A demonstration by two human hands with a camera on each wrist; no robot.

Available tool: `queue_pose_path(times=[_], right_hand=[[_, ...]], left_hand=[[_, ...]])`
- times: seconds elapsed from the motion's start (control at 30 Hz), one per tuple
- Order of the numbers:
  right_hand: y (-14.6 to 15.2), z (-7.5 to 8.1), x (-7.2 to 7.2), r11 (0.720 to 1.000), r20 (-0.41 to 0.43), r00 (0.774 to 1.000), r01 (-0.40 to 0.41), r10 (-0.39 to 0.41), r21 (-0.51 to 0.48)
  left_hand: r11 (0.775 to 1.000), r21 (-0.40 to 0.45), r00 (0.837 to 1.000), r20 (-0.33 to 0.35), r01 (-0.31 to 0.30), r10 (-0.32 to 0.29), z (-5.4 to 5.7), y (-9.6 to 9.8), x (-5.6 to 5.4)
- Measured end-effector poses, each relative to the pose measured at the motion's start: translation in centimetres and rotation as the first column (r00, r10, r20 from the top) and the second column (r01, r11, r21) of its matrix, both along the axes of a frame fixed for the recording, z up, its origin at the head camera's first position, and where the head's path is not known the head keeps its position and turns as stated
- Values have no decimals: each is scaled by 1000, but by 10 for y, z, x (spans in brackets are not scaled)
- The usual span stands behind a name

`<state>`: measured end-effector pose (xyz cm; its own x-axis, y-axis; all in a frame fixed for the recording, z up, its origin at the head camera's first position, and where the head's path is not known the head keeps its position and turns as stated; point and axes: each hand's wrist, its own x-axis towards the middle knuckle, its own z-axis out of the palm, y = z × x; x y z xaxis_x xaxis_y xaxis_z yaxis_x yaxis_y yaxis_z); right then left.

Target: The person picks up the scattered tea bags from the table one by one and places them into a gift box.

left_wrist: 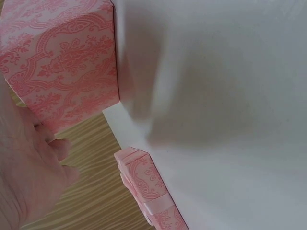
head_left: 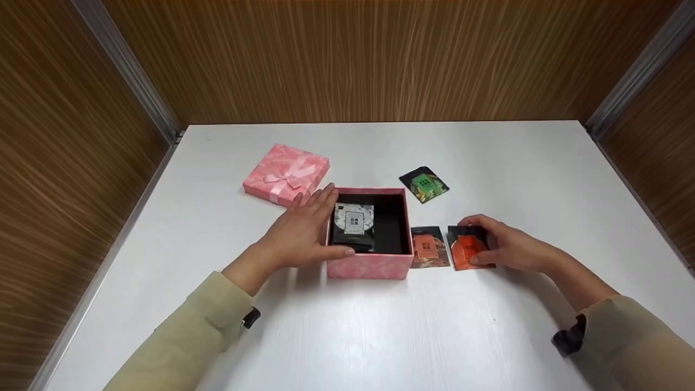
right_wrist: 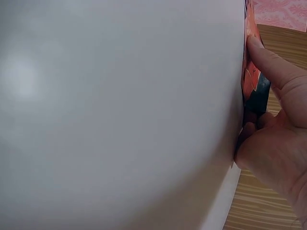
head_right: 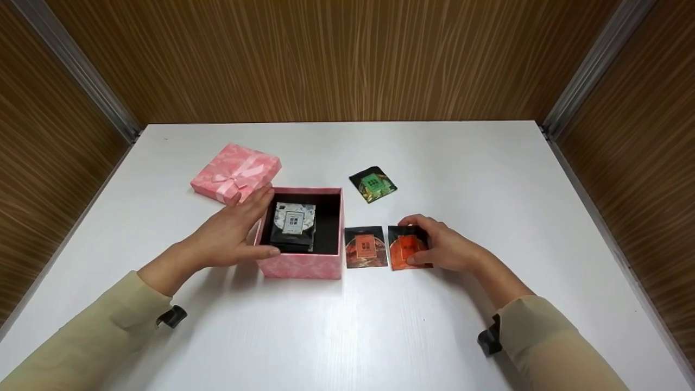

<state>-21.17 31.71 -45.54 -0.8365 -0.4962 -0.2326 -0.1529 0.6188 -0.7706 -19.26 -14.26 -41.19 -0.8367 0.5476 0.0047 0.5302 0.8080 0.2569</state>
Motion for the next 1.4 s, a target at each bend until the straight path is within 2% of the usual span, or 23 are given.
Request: queue_pose_path(times=[0.33,0.73,0.87,1.03,1.3,1.4], right_hand=[[6,2,-3,999,57,998,36,-35,-30],[11,10,-10,991,19,992,123,-122,-48],[14,21,-12,979,-9,981,194,-194,-58],[9,38,-15,952,-44,963,258,-268,-164],[-15,62,-17,906,-103,931,309,-350,-287],[-28,68,-19,899,-120,924,313,-363,-307]], left_hand=[[1000,-10,1000,-4,-4,4,-1,0,-1],[1000,-7,1000,9,-8,9,0,-1,1],[1000,-1,1000,2,1,-1,0,-1,0],[1000,-9,1000,-2,5,-5,0,-1,0],[1000,-16,1000,-15,10,-11,0,-1,0],[1000,-19,1000,-13,9,-9,0,-1,0]])
